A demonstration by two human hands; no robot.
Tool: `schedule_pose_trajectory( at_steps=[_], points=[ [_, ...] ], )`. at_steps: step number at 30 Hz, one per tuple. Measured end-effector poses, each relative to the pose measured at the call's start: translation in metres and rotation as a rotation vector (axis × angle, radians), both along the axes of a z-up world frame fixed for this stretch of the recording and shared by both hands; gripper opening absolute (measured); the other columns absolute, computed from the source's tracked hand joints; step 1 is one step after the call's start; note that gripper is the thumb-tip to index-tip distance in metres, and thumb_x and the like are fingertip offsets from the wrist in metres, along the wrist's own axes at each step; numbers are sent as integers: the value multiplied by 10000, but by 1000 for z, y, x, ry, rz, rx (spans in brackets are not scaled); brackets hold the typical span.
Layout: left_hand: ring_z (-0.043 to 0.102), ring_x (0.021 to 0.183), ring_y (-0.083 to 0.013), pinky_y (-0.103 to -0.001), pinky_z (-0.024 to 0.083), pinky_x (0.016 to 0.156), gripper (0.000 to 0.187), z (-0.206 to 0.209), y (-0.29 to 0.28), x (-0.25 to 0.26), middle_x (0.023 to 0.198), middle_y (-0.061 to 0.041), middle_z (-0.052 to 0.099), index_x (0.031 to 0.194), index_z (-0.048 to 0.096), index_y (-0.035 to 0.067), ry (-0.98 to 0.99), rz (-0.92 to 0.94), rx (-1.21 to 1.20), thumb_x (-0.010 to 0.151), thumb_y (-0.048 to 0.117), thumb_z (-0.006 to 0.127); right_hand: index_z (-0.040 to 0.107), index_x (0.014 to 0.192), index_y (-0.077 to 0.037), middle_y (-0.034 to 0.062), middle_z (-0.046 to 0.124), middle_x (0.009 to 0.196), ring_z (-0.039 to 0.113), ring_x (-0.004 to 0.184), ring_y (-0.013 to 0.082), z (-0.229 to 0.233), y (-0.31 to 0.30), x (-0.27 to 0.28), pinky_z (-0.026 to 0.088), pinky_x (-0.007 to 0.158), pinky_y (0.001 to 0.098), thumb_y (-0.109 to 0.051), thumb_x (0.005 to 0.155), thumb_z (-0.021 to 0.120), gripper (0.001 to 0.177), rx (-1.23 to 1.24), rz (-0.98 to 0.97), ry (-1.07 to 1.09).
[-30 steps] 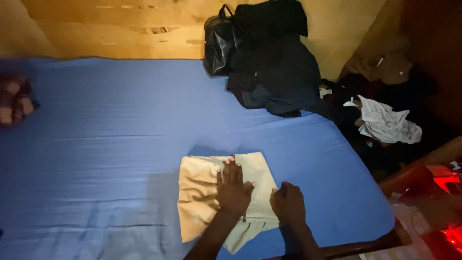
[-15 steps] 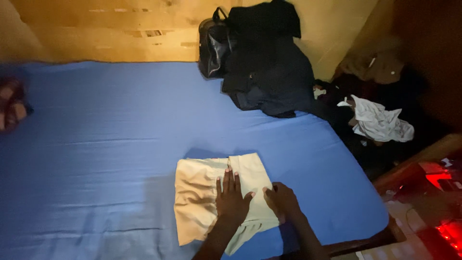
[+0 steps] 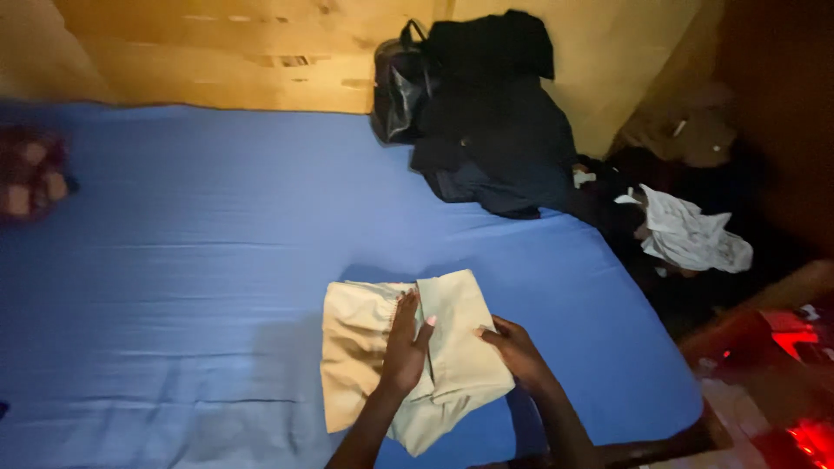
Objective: Folding a pair of beige shorts on a bed.
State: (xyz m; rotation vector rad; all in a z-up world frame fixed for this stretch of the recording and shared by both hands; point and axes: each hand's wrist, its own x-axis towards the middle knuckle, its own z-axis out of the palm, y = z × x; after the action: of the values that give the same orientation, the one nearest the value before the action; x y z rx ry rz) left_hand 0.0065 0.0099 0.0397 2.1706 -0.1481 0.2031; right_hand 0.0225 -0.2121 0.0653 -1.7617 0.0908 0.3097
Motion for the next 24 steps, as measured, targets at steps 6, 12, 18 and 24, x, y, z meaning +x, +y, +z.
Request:
schedule_pose_trajectory(
  at_steps=[6, 12, 18, 24],
  points=[
    [215, 1582, -216, -388, 163, 1256, 763, -46, 16, 14, 1706, -69, 265, 1618, 250, 77, 248, -155, -1172, 1018, 546, 301, 670, 1309, 55, 63, 720, 1134, 647, 996, 111, 0, 26, -3, 525, 883, 281, -151, 927, 686, 434, 224, 42, -147],
    [243, 1560, -247, -390, 172, 1259, 842, -74, 19, 23, 1696, -139, 268, 1609, 247, 28, 286, -224, -1721, 1029, 637, 192, 599, 1390, 3, 60, 730, 1147, 659, 969, 114, 5, 67, -11, 539, 848, 270, -58, 882, 671, 517, 297, 42, -169],
    [305, 1533, -255, -368, 204, 1246, 867, -59, 32, 17, 1666, -143, 341, 1597, 299, 25, 300, -171, -1809, 1016, 659, 187, 584, 1460, -13, 74, 724, 1159, 642, 957, 129, 10, 133, -17, 534, 835, 277, -52, 896, 670, 572, 157, 86, -305],
    [475, 1301, -287, -447, 352, 1134, 657, -297, 49, 102, 1398, -129, 492, 1524, 377, 24, 47, -250, -1864, 1117, 539, 351, 510, 1499, -103, 93, 737, 1208, 727, 932, 134, 42, 200, -47, 574, 832, 290, -98, 880, 662, 638, -111, 74, -318]
  ],
)
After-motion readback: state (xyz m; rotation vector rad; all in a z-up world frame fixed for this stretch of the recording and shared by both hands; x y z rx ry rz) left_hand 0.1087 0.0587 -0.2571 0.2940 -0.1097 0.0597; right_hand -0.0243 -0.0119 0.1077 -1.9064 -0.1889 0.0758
